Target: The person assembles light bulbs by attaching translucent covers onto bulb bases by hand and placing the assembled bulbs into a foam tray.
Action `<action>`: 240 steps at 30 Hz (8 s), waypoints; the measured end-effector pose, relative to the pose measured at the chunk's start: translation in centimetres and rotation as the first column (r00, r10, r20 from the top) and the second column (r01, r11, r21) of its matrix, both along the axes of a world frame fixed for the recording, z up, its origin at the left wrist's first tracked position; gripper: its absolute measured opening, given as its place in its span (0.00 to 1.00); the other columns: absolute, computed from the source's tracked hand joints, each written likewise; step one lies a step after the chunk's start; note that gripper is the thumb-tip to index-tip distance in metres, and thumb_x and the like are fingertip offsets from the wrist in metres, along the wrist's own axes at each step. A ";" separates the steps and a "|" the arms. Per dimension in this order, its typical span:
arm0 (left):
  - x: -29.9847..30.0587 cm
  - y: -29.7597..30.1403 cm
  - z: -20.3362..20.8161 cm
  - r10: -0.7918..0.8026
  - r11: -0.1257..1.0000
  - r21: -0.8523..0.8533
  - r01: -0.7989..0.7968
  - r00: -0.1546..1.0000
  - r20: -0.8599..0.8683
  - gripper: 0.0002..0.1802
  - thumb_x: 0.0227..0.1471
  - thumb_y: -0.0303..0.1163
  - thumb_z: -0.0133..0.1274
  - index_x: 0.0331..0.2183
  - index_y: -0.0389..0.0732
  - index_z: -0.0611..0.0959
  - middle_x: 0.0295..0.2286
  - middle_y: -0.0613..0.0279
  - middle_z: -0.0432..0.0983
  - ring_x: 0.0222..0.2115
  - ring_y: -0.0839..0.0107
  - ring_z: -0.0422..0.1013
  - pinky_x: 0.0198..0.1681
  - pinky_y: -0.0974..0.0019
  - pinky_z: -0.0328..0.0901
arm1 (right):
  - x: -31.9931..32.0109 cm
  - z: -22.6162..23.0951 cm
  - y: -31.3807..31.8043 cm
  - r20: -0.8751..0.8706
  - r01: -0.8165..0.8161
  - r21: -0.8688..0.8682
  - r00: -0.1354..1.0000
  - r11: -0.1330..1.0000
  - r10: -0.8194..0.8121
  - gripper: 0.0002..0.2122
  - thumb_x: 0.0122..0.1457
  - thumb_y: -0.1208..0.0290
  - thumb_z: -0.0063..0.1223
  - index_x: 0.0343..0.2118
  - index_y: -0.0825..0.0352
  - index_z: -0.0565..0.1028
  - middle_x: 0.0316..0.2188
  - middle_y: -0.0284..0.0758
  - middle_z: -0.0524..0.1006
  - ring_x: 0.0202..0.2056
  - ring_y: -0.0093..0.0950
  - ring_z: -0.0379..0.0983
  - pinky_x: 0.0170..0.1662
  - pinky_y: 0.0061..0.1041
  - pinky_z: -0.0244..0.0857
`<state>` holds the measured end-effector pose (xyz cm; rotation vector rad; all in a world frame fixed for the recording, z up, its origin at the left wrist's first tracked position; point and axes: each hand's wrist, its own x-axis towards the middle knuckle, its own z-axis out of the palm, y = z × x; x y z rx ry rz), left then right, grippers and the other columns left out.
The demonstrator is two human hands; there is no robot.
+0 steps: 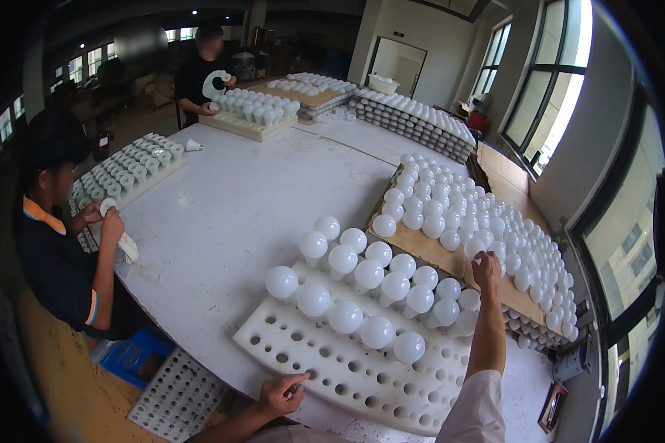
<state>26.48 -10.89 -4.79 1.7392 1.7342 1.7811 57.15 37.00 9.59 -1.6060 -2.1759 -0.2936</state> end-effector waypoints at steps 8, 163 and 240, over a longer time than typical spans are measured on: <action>-0.4 0.3 1.1 -0.008 0.990 -0.135 0.030 0.987 0.159 0.13 0.43 0.19 0.55 0.36 0.36 0.80 0.23 0.60 0.79 0.15 0.82 0.69 0.19 0.77 0.63 | -3.5 2.3 -7.9 -0.963 -0.571 0.062 0.181 0.819 0.199 0.19 0.54 0.72 0.58 0.49 0.69 0.68 0.43 0.36 0.72 0.39 0.23 0.71 0.40 0.26 0.71; 0.3 8.1 8.1 -0.717 0.259 -0.647 0.717 0.592 0.369 0.34 0.30 0.50 0.70 0.28 0.26 0.81 0.21 0.52 0.78 0.20 0.71 0.74 0.25 0.69 0.69 | -10.2 -6.7 -36.2 -0.584 -0.938 0.071 0.236 0.338 0.777 0.18 0.32 0.77 0.64 0.32 0.65 0.74 0.35 0.37 0.72 0.35 0.33 0.69 0.36 0.30 0.66; -2.2 8.5 5.3 -0.108 0.911 -0.380 0.160 0.982 0.155 0.05 0.42 0.22 0.57 0.28 0.37 0.83 0.18 0.61 0.78 0.17 0.79 0.74 0.21 0.75 0.69 | -16.1 2.9 19.7 0.089 -0.205 -0.439 0.959 0.875 0.270 0.36 0.42 0.38 0.57 0.54 0.54 0.71 0.60 0.38 0.61 0.60 0.42 0.57 0.61 0.37 0.52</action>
